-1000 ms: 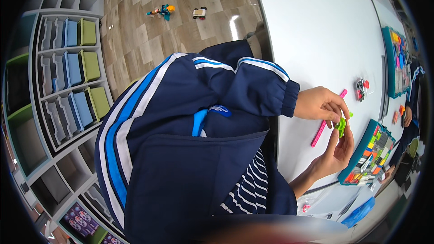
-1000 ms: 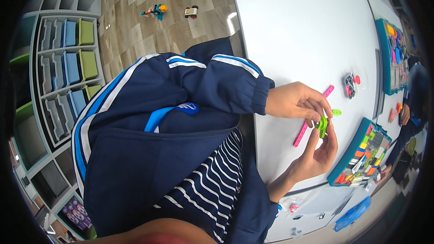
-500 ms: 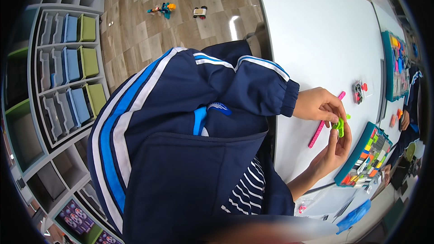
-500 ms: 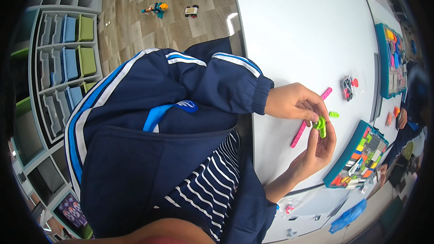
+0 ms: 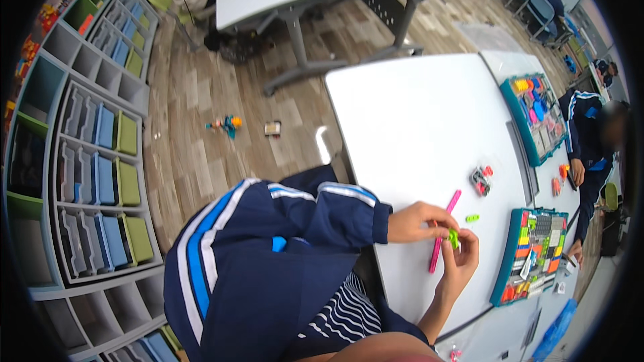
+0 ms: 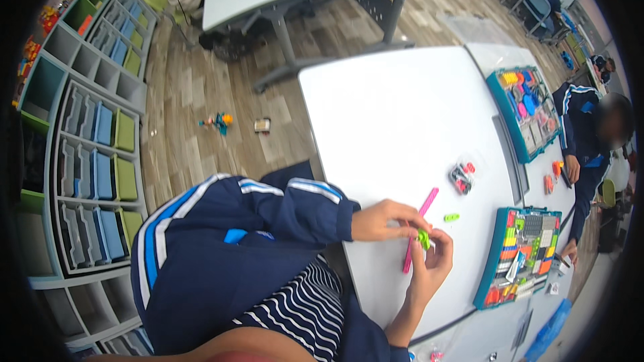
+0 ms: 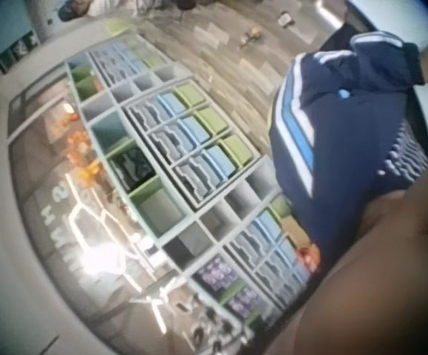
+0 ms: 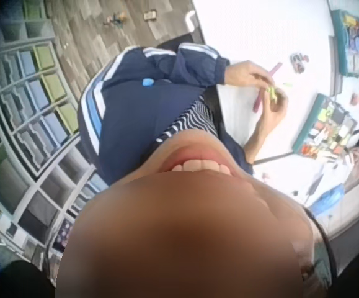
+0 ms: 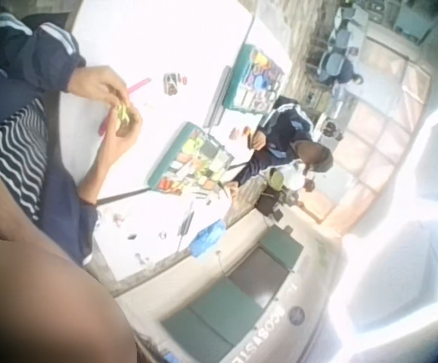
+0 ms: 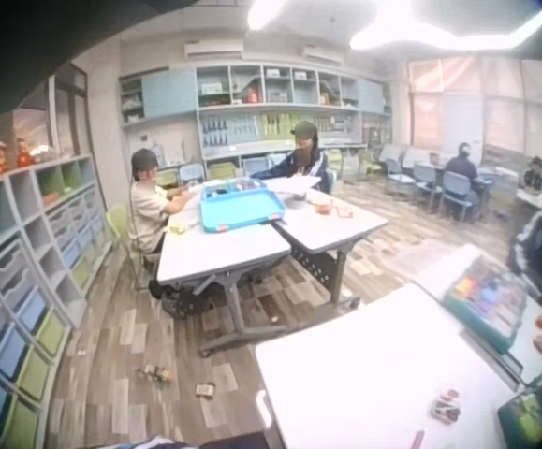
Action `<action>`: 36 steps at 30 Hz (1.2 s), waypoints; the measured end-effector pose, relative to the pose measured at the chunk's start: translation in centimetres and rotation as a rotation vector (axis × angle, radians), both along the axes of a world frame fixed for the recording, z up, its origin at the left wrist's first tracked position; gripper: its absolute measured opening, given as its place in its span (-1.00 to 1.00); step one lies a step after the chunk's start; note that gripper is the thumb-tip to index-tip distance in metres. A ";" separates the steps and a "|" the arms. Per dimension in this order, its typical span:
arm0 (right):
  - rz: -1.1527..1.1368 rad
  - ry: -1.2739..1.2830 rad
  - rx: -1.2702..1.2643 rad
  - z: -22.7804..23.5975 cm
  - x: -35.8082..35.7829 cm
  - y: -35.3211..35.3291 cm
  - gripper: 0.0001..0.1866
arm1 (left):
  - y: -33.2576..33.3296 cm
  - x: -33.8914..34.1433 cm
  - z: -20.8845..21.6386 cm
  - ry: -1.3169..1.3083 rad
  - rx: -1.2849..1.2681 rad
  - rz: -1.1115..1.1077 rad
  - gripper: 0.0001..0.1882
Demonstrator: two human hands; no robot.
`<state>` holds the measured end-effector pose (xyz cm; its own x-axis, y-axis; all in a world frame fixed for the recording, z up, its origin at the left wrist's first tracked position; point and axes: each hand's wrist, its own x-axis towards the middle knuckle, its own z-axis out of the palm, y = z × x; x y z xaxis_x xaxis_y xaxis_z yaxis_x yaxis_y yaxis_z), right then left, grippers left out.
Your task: The person assembles a pair of knitting needles by connecting green plastic pieces to pink and orange rods, then attaches the assembly to a gray base plate. They repeatedly pick up, align, and press the components together on a white table.
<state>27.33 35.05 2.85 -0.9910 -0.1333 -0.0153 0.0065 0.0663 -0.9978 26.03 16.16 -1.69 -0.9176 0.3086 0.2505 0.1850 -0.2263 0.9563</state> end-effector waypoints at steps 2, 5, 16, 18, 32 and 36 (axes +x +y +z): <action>0.004 0.003 -0.022 -0.1 -0.1 -0.3 -0.65 | -0.1 0.0 0.3 -0.008 -0.040 -0.004 -0.70; -0.005 0.017 -0.015 -0.4 0.0 0.0 -0.65 | 0.1 0.0 0.2 -0.031 -0.042 0.001 -0.70; 0.044 -0.035 -0.065 -1.6 -0.9 1.1 -0.63 | 1.0 -1.1 1.1 -0.063 -0.166 0.019 -0.71; 0.046 -0.109 -0.176 -1.4 -1.1 1.2 -0.61 | 1.1 -1.3 1.5 -0.054 -0.200 0.014 -0.70; -0.047 -0.257 -0.219 -1.9 -2.6 1.7 -0.64 | -8.5 -6.4 10.6 0.696 -0.119 0.992 0.24; -0.061 -0.224 -0.171 -2.5 -2.5 1.5 -0.64 | -8.5 -4.6 11.3 0.612 0.017 1.000 0.31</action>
<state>24.88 36.60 0.36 -0.9716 -0.0934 -0.2172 0.2269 -0.1098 -0.9677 21.45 7.62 9.61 -0.4748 -0.4897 0.7313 0.7156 0.2688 0.6447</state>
